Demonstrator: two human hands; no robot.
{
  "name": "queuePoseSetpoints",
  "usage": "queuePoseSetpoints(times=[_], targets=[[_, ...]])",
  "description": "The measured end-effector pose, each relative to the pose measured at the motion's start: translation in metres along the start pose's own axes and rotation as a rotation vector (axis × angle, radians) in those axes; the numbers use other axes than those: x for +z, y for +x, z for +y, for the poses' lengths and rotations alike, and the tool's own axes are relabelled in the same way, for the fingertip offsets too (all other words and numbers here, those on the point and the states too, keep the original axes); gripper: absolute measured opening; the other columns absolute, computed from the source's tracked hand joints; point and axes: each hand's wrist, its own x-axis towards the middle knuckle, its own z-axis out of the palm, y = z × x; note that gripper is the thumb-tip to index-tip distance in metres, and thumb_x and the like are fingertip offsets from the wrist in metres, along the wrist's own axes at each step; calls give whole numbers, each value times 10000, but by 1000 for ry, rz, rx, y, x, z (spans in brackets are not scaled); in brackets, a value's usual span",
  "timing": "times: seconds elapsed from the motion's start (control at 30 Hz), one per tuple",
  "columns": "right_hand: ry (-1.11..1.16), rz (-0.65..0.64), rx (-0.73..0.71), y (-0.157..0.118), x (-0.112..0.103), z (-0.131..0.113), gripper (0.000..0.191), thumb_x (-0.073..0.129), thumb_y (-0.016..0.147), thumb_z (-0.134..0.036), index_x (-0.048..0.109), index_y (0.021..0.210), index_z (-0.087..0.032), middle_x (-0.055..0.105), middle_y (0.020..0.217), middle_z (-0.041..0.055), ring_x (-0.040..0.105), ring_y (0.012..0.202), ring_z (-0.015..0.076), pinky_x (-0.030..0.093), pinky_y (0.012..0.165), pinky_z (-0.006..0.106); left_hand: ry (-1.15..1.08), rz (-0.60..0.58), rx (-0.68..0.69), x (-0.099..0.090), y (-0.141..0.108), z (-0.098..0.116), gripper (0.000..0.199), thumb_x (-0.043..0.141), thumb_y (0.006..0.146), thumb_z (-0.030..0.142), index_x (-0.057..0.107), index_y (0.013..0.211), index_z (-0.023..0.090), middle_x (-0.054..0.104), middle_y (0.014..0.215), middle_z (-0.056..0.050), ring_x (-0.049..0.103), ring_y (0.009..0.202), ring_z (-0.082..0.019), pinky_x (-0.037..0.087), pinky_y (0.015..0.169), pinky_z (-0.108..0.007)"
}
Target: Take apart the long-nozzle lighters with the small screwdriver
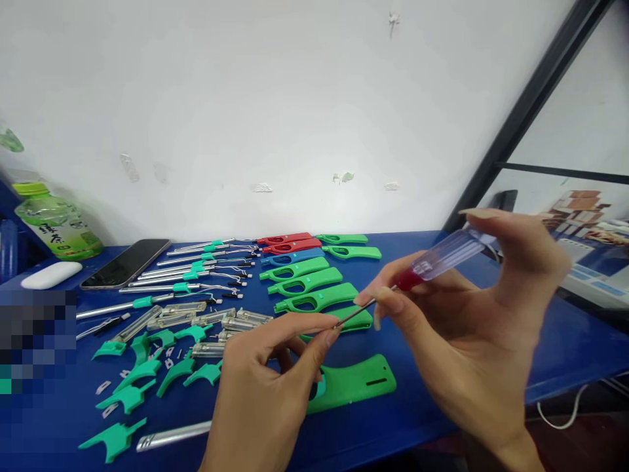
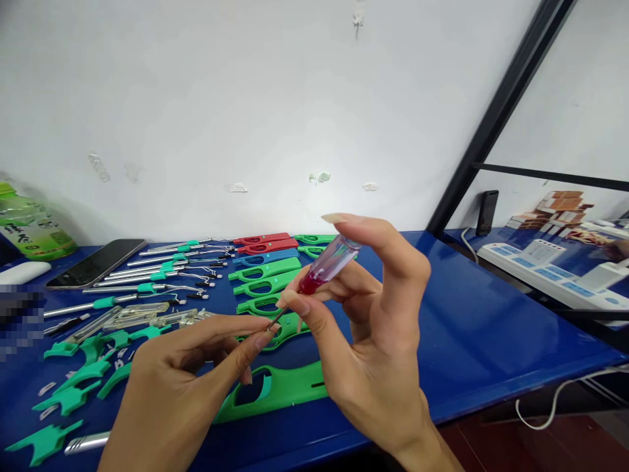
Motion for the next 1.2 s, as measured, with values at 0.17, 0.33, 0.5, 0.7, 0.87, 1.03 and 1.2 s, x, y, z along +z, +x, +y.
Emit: queuePoseSetpoints(times=[0.17, 0.33, 0.5, 0.7, 0.87, 1.03, 1.2], targets=[[-6, 6, 21, 0, 0, 0, 705, 763, 858, -63, 602, 1386, -502, 497, 1457, -2, 730, 769, 166, 703, 610, 386, 1, -6, -7, 1, 0, 1, 182, 810, 871, 489, 872, 951, 338, 795, 743, 4, 587, 499, -114, 437, 474, -212], [7, -5, 46, 0, 0, 1, 684, 763, 870, -87, 587, 1394, -490, 520, 1445, 15, 735, 743, 156, 683, 571, 358, 8, -7, 9, 0, 0, -2, 186, 803, 878, 489, 873, 961, 338, 785, 719, 5, 588, 501, -112, 426, 471, -209], [42, -20, 61, 1, -1, 2, 675, 754, 876, -80, 582, 1396, -476, 521, 1470, 25, 739, 741, 143, 679, 581, 337, -3, -17, -2, 1, 0, -3, 157, 808, 878, 477, 872, 918, 339, 782, 718, 9, 586, 511, -113, 438, 486, -206], [50, -49, 48, 2, -3, 2, 692, 746, 884, -59, 580, 1405, -483, 525, 1450, 13, 743, 753, 142, 676, 569, 333, -21, -30, -12, 2, 1, -2, 181, 808, 872, 495, 868, 897, 326, 774, 704, 5, 569, 503, -114, 415, 473, -210], [42, -114, -32, 1, -7, 2, 764, 709, 876, 19, 576, 1428, -492, 555, 1450, -23, 747, 776, 141, 709, 675, 372, -30, -46, -13, 2, -2, -2, 211, 815, 863, 515, 867, 936, 324, 800, 784, 3, 565, 516, -113, 415, 479, -219], [8, -134, -31, 1, -9, 2, 758, 718, 906, -9, 563, 1472, -488, 586, 1508, -47, 749, 816, 137, 712, 729, 361, -14, -43, -12, 4, 0, -2, 197, 798, 884, 498, 864, 945, 322, 785, 754, 11, 568, 521, -114, 429, 498, -224], [-24, -79, -40, 3, -10, 4, 763, 779, 880, -49, 583, 1464, -498, 593, 1524, -66, 734, 805, 142, 721, 746, 381, -1, -33, -6, 6, -1, -2, 195, 784, 894, 485, 862, 957, 317, 716, 635, 22, 564, 508, -122, 421, 490, -228]])
